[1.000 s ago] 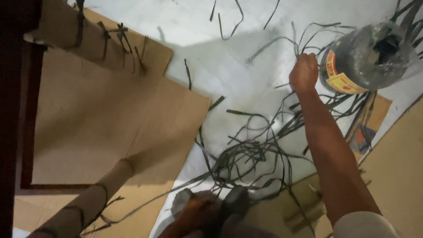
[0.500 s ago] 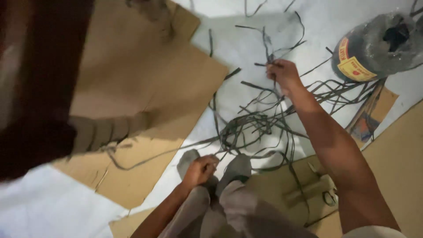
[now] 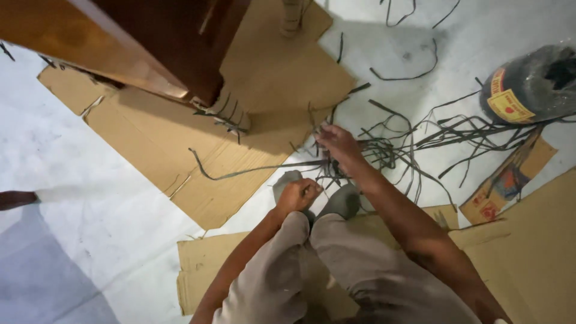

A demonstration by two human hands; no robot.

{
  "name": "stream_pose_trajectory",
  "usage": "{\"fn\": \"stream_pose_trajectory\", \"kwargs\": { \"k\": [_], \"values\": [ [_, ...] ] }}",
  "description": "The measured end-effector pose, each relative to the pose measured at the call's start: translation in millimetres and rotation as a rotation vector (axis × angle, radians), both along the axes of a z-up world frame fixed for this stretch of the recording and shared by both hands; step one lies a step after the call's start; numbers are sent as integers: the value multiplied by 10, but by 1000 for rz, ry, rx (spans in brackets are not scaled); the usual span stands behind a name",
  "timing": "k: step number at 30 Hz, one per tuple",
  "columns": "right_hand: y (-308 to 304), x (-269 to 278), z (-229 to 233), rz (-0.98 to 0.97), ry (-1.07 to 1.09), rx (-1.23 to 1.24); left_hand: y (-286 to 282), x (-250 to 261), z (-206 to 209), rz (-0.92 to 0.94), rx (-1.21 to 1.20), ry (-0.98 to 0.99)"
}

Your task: Wrapping wooden chair legs with protective cardboard and tying them with plastic straps.

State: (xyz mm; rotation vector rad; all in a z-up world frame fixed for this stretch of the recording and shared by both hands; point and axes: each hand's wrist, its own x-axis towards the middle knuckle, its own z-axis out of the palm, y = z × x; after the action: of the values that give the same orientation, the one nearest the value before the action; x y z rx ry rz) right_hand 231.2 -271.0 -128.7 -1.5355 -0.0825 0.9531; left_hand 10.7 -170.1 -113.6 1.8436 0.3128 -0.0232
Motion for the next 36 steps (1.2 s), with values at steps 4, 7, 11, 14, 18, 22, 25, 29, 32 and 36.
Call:
{"fn": "stream_pose_trajectory", "kwargs": {
  "k": [4, 7, 11, 14, 18, 22, 25, 29, 32, 36],
  "values": [
    [-332, 203, -413, 46, -471, -449, 25, -20, 135, 20, -54, 38],
    [-569, 688, -733, -19, -627, -614, 73, 68, 115, -5, -128, 115],
    [-831, 1337, -1111, -41, -918, -766, -34, -27, -286, -28, -73, -81],
    [-986, 1799, -1337, 77, -1276, -652, -20, 35, -129, 10, -92, -38],
    [-672, 2057, -756, 214, -1151, -697, -8, 93, -195, -23, -113, 22],
    [-702, 2265, -1190, 362, -1153, -631, -7, 141, -169, -21, -122, 9],
    [-605, 2152, -1083, 240, -1118, -594, -35, 130, -198, -28, -109, 25],
    [-478, 1846, -736, 207, -1055, -687, -73, 84, -337, -31, -74, 59],
    [-511, 1660, -749, 203, -1068, -639, -55, 93, -235, -26, -53, -15],
    [-375, 1075, -307, 122, -1057, -482, -89, 49, -202, -34, 7, 38]
  ]
}}
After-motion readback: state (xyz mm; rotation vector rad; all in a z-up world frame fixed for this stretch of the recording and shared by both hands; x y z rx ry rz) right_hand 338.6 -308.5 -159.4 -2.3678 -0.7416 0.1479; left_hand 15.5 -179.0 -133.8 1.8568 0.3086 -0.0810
